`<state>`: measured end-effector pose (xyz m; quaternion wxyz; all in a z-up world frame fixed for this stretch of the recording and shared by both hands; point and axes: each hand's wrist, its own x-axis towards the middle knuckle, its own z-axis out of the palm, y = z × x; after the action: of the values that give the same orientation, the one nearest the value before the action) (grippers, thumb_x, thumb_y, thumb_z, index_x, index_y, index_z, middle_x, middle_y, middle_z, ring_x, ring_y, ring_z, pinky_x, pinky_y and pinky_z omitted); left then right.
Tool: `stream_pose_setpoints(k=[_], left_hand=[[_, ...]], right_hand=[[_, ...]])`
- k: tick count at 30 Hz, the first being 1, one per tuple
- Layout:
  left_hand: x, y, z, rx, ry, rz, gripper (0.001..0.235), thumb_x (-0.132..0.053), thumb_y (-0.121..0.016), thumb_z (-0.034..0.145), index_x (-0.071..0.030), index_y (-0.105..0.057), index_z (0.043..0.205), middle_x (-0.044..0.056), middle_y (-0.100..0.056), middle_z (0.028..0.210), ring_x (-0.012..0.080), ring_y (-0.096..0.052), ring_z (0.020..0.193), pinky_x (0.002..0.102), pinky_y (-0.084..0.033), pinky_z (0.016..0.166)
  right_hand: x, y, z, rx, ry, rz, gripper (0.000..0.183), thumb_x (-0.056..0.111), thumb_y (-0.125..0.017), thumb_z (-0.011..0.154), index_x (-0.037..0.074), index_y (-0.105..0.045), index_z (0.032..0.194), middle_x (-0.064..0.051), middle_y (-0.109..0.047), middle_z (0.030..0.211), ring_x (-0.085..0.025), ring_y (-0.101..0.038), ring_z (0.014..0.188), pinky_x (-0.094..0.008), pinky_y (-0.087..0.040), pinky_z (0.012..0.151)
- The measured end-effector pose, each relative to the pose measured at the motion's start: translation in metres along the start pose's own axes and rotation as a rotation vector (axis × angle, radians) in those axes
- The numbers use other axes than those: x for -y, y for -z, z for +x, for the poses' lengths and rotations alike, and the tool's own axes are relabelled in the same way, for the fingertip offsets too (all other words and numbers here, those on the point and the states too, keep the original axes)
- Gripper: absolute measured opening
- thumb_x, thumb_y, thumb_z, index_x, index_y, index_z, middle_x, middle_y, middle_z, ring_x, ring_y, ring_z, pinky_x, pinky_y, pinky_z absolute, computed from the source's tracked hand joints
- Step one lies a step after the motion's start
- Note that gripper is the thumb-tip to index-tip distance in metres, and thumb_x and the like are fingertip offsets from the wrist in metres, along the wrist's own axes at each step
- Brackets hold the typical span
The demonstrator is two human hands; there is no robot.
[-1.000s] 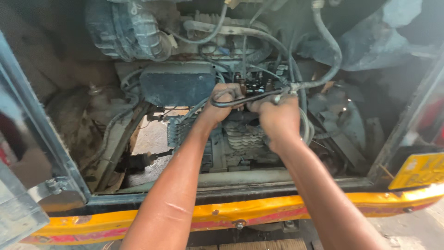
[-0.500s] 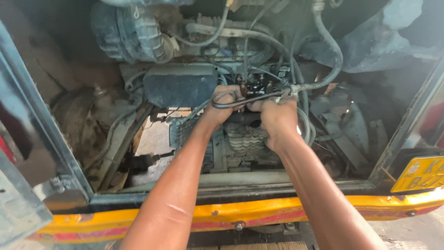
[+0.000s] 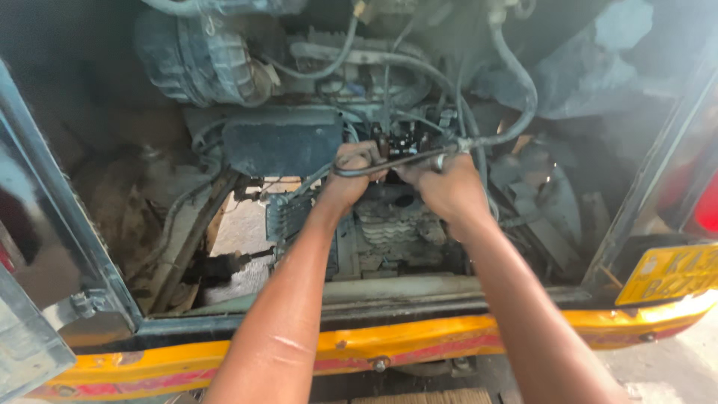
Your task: The person is repairing a vehicle engine using various hand tools. They repeatedly reach into the engine compartment to adjust components, using a wrench and a hammer to tighten or loosen parts.
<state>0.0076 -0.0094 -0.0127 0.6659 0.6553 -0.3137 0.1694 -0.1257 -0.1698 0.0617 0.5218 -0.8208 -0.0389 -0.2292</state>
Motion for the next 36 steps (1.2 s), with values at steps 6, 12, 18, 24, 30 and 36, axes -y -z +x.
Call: stream_pose_setpoints(k=[6,12,18,24,30,36], left_hand=[[-0.001,0.002,-0.003,0.001,-0.033,-0.072,0.008,0.001,-0.069,0.076,-0.002,-0.065,0.070,0.007,-0.065,0.068,0.0142,-0.058,0.063,0.029,-0.046,0.059],[-0.021,0.011,-0.003,0.095,-0.078,0.011,0.006,-0.004,-0.070,0.077,0.000,-0.075,0.080,0.004,-0.069,0.075,0.0118,-0.060,0.069,0.029,-0.047,0.061],[-0.032,0.018,0.007,0.143,0.002,0.255,0.031,-0.030,-0.079,0.088,0.000,-0.078,0.082,0.005,-0.068,0.065,0.0129,-0.061,0.064,0.033,-0.047,0.061],[-0.012,0.019,0.010,0.150,-0.071,0.147,0.021,-0.020,-0.073,0.089,-0.001,-0.075,0.080,0.004,-0.067,0.066,0.0114,-0.058,0.064,0.033,-0.046,0.062],[-0.002,0.013,0.008,0.156,-0.042,0.036,0.020,-0.012,-0.073,0.090,0.000,-0.069,0.074,0.004,-0.064,0.067,0.0115,-0.056,0.065,0.030,-0.044,0.062],[0.002,0.009,0.007,0.127,-0.153,0.006,0.013,-0.010,-0.068,0.086,-0.002,-0.069,0.075,0.001,-0.069,0.073,0.0090,-0.061,0.068,0.028,-0.048,0.062]], right_hand=[[0.015,0.018,-0.009,0.033,0.059,-0.168,0.021,0.020,-0.080,0.083,-0.001,-0.079,0.084,-0.012,-0.075,0.075,-0.022,-0.066,0.075,-0.040,-0.051,0.072],[0.014,0.004,-0.012,-0.080,-0.048,-0.230,0.019,0.017,-0.080,0.079,0.002,-0.079,0.091,-0.016,-0.077,0.083,-0.023,-0.072,0.078,-0.037,-0.052,0.075],[0.019,-0.006,-0.006,-0.041,-0.057,-0.100,0.015,0.010,-0.074,0.075,0.002,-0.082,0.085,-0.012,-0.080,0.084,-0.020,-0.074,0.080,-0.034,-0.055,0.077],[0.026,-0.015,-0.014,-0.173,-0.163,-0.178,0.022,0.012,-0.083,0.073,0.000,-0.074,0.089,-0.008,-0.073,0.080,-0.021,-0.068,0.077,-0.037,-0.051,0.072],[0.020,-0.009,-0.005,-0.039,-0.244,0.163,0.018,0.005,-0.073,0.076,0.002,-0.078,0.093,-0.011,-0.072,0.082,-0.025,-0.062,0.072,-0.045,-0.051,0.064],[0.004,-0.016,0.001,-0.185,-0.083,0.093,0.025,0.003,-0.075,0.074,0.004,-0.067,0.097,-0.006,-0.075,0.086,-0.019,-0.068,0.079,-0.038,-0.054,0.074]])
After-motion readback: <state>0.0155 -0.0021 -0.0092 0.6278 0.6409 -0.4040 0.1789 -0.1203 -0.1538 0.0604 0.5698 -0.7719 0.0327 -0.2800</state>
